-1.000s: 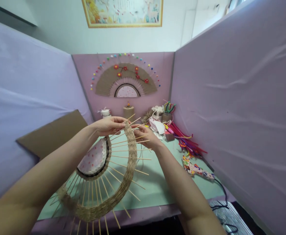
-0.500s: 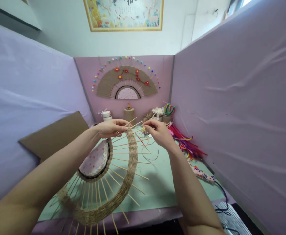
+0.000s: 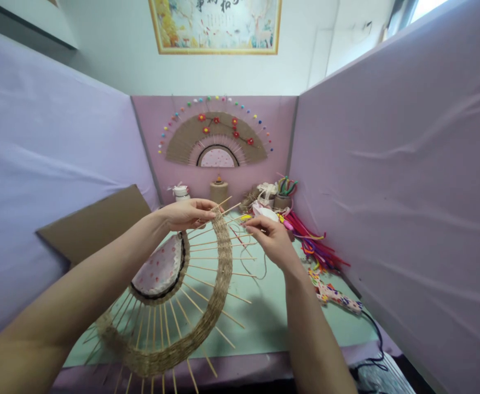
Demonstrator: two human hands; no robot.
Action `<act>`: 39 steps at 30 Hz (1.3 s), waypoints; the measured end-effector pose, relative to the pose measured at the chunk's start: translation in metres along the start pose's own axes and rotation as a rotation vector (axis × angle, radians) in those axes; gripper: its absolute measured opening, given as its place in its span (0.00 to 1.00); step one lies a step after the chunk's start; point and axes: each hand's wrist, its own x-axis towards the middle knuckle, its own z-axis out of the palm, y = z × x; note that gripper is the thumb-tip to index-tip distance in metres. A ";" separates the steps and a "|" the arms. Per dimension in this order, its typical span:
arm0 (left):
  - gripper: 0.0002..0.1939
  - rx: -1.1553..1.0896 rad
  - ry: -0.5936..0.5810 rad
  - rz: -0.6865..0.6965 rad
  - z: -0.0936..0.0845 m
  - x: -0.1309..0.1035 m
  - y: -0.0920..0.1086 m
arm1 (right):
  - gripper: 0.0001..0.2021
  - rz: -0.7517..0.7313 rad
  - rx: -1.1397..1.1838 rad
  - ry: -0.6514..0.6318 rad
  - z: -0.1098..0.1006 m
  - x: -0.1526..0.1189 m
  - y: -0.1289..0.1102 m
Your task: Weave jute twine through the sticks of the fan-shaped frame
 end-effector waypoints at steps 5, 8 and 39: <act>0.19 -0.019 -0.021 0.001 0.002 -0.003 0.002 | 0.12 0.127 0.217 -0.166 0.031 -0.008 0.020; 0.23 -0.051 -0.028 -0.013 0.002 -0.003 0.003 | 0.12 0.132 0.275 -0.192 0.041 -0.010 0.023; 0.15 0.067 -0.099 -0.133 -0.012 0.002 -0.003 | 0.12 0.279 0.303 -0.021 0.029 -0.025 0.047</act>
